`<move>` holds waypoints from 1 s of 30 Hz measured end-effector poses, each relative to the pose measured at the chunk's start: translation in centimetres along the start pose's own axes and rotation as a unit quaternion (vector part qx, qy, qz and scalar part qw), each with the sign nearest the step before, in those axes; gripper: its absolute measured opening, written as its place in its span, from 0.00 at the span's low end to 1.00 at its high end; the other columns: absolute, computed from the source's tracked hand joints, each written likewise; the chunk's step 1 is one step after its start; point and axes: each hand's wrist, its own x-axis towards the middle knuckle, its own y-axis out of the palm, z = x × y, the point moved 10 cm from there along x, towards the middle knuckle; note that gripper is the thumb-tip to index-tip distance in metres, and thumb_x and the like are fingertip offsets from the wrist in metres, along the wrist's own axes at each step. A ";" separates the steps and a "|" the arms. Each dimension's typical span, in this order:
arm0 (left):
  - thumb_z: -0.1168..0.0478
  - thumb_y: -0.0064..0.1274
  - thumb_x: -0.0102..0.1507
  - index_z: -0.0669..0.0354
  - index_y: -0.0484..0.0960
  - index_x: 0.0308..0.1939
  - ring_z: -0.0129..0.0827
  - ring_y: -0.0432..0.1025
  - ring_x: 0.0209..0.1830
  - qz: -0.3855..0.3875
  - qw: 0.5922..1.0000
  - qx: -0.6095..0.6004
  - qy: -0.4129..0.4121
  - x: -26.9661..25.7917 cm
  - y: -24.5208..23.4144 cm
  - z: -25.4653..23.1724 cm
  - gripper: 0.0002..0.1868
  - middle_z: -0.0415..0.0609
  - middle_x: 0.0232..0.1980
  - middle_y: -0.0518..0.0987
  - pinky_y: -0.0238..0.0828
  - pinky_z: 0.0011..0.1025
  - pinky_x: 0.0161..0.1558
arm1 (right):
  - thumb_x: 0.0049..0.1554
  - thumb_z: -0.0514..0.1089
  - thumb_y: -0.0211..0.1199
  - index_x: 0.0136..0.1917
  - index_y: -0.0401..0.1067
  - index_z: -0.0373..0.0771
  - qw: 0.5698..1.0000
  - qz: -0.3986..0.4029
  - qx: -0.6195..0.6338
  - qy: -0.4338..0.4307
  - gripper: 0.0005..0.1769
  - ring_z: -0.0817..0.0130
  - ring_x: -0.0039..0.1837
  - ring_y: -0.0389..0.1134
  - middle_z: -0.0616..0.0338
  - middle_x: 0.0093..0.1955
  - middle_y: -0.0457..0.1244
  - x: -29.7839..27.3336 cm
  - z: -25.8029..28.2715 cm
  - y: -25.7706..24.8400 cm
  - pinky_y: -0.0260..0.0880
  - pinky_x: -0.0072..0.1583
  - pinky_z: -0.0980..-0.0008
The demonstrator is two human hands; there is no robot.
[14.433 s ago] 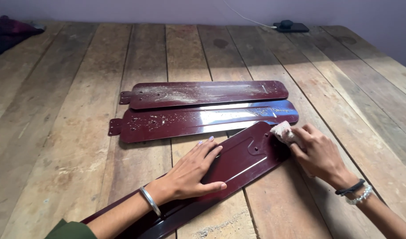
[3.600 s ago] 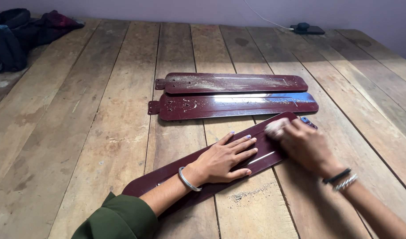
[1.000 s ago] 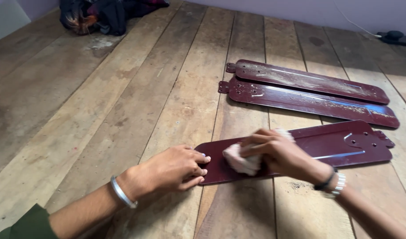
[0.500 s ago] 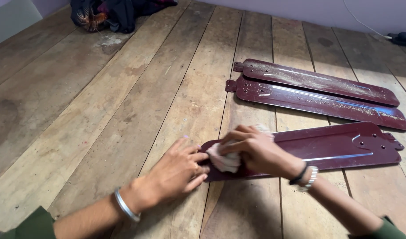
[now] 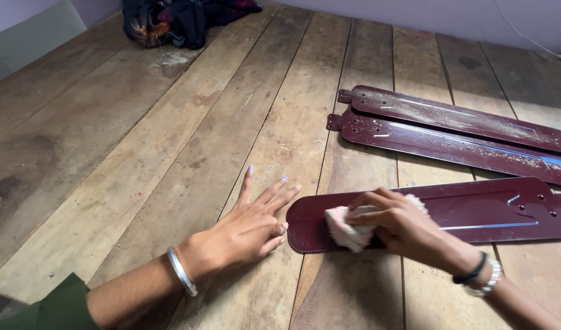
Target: The person wipes the surfaces of maroon ceiling fan blades with a cloth on a wooden table. They handle the blades one at a time, wiping each side and moving finished blades aside before continuing with the next.
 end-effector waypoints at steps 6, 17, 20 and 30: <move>0.51 0.53 0.58 0.47 0.88 0.38 0.43 0.34 0.80 -0.027 1.000 -0.009 -0.004 -0.5 -1.8 0.1 0.12 0.47 0.78 0.55 0.09 0.75 0.67 | 0.43 0.28 0.63 0.58 0.77 0.44 0.998 0.002 -0.026 -0.060 0.29 0.57 0.61 0.64 0.56 0.59 0.66 4.3 6.1 2.0 0.67 0.64 0.59; 0.49 0.51 0.61 0.65 0.73 0.61 0.47 0.48 0.76 -0.128 0.982 0.069 0.118 5.3 -1.0 -6.3 0.30 0.58 0.70 0.64 0.22 0.76 0.67 | 0.42 0.40 0.69 0.57 0.76 0.44 0.984 -0.086 -0.079 0.135 0.27 0.58 0.54 0.67 0.54 0.55 0.63 -6.8 -7.3 -6.2 0.72 0.54 0.58; 0.49 0.50 0.63 0.65 0.74 0.61 0.47 0.51 0.75 -0.175 0.960 -0.016 0.217 7.3 -1.1 -9.3 0.29 0.58 0.70 0.66 0.25 0.74 0.67 | 0.44 0.41 0.70 0.55 0.73 0.42 0.962 -0.114 -0.120 0.215 0.24 0.57 0.50 0.68 0.54 0.50 0.62 -9.4 -9.7 -6.8 0.73 0.50 0.58; 0.52 0.46 0.67 0.54 0.78 0.59 0.35 0.62 0.73 -0.141 0.936 -0.098 0.306 17.8 0.2 -14.8 0.20 0.49 0.70 0.72 0.54 0.44 0.75 | 0.47 0.35 0.64 0.62 0.65 0.41 0.941 -0.113 -0.141 0.286 0.29 0.53 0.50 0.69 0.52 0.57 0.60 -15.8 -18.6 -6.9 0.77 0.48 0.58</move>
